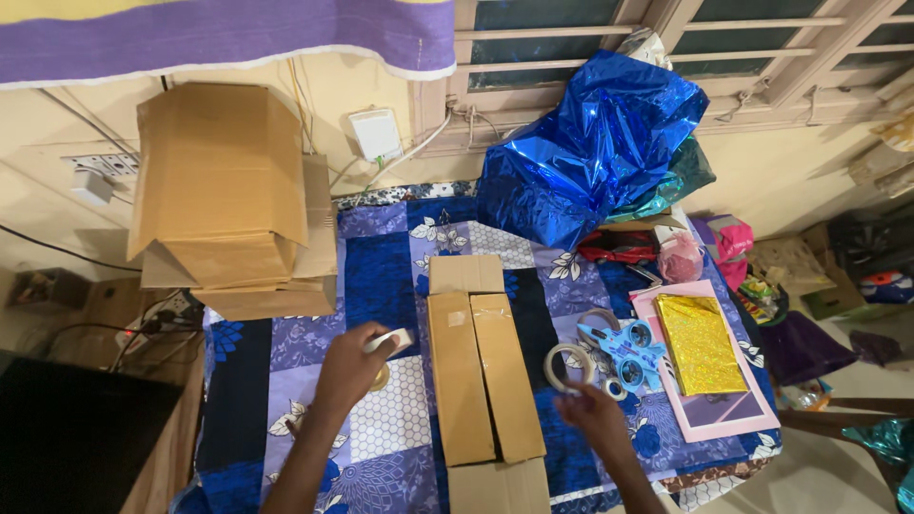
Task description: The person assembles a flat cardboard box by folding its flaps and securing them with clear packing tape. They then place a small wrapped item inside the box and tape the top flaps shut.
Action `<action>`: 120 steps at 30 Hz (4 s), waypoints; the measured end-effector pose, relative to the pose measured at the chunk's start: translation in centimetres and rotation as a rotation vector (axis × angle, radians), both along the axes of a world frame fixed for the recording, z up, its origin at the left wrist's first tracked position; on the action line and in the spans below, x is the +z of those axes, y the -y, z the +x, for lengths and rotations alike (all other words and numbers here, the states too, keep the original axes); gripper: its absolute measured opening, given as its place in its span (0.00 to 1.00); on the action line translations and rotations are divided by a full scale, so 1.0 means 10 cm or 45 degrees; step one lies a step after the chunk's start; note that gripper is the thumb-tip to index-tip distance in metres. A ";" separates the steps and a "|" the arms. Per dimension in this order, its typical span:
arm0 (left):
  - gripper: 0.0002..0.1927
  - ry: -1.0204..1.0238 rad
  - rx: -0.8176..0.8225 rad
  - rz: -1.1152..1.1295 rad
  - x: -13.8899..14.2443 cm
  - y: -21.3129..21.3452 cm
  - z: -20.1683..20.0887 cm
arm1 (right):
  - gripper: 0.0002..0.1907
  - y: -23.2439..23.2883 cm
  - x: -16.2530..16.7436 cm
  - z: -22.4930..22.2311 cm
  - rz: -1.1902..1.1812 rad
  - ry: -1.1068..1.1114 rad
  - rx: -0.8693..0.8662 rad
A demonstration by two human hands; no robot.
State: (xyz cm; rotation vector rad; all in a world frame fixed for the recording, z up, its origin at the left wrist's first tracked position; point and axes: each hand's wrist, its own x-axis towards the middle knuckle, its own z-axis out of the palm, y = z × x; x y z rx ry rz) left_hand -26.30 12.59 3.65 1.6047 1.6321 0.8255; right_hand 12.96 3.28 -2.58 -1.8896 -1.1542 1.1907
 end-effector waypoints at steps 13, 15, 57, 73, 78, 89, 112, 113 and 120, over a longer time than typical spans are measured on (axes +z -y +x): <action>0.15 0.120 0.171 -0.132 -0.17 0.37 -0.10 | 0.10 -0.19 0.04 -0.29 0.161 0.887 0.202; 0.15 0.107 0.189 -0.105 -0.21 0.41 -0.08 | 0.21 -0.40 0.17 -0.59 0.689 0.575 0.263; 0.14 0.342 -0.195 0.031 -0.03 0.11 0.73 | 0.11 -0.92 0.37 -1.15 -0.094 -0.743 0.166; 0.11 0.714 -0.481 -0.285 -0.28 -0.09 0.69 | 0.08 -1.09 0.51 -0.89 -0.047 -0.539 0.188; 0.12 0.232 -0.383 -0.323 -0.18 -0.16 0.65 | 0.06 -1.16 0.64 -0.71 0.001 -0.438 0.215; 0.22 -0.571 -0.234 -0.029 0.01 -0.30 0.81 | 0.11 -1.11 0.59 -0.57 0.016 -0.556 -0.052; 0.15 -0.795 -0.079 0.020 -0.07 -0.25 1.04 | 0.09 -0.96 0.41 -0.86 0.122 -0.665 -0.120; 0.15 -0.815 -0.076 0.034 -0.08 -0.25 1.06 | 0.09 -0.96 0.40 -0.87 0.129 -0.661 -0.131; 0.17 -0.858 -0.073 0.010 -0.05 -0.25 1.14 | 0.11 -0.94 0.41 -0.93 0.181 -0.435 -0.190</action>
